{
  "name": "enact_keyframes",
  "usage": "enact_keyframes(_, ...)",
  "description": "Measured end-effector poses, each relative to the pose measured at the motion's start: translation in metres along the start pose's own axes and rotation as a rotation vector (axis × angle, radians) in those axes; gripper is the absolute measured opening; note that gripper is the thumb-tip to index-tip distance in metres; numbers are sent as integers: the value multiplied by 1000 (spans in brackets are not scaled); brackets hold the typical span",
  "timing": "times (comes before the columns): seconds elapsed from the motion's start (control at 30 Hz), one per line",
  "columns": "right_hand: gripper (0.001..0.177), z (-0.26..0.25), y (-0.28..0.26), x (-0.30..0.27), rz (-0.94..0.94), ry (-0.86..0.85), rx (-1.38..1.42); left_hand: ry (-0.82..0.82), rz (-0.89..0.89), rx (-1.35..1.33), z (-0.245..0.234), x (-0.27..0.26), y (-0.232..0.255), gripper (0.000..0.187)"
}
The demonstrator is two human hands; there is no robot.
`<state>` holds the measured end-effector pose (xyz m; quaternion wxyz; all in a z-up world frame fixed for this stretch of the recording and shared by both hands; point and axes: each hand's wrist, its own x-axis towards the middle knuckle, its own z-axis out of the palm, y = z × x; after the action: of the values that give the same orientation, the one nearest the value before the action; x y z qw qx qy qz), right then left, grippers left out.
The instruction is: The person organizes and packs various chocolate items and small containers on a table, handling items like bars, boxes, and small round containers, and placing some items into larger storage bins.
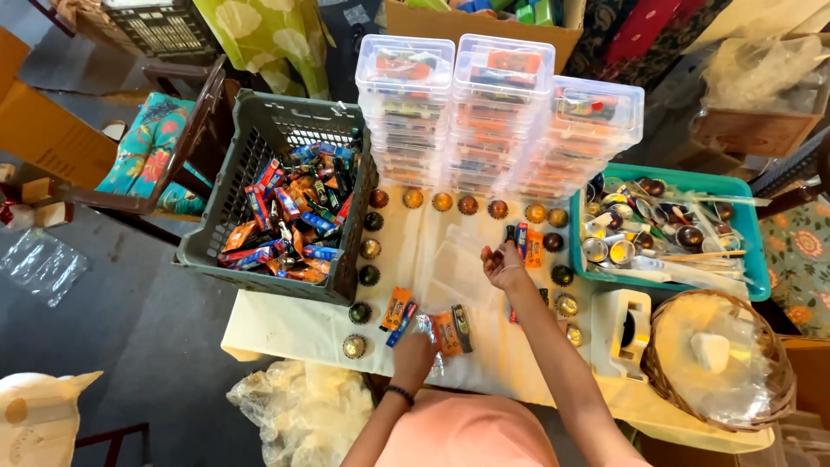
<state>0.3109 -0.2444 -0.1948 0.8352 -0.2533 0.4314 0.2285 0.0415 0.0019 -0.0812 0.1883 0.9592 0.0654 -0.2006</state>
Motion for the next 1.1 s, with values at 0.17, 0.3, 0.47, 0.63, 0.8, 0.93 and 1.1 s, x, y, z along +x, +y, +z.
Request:
enact_keyframes(0.17, 27, 10, 13, -11, 31, -75, -233, 271, 519, -63, -55, 44, 64, 66)
enact_keyframes(0.3, 54, 51, 21, -93, -251, -203, -559, 12, 299, 152, 25, 103, 42, 67)
enact_keyframes(0.47, 92, 11, 44, -48, -914, -33, -2461, 24, 280, 168, 18, 82, 41, 95)
enact_keyframes(0.63, 80, 56, 52, -106, -606, 118, -2425, -143, 314, 161, -8, 101, 44, 87)
enact_keyframes(0.8, 73, 64, 45, -132, -788, 115, -2410, -140, 756, -67, -175, 22, 134, 37)
enact_keyframes(0.93, 60, 44, 65, -149, -1185, 212, -2266, 38, 1484, -389, -352, -137, 196, 34)
enact_keyframes(1.1, 44, 14, 81, -190, -1608, 398, -1916, -246, 1606, -396, -377, -175, 198, 32)
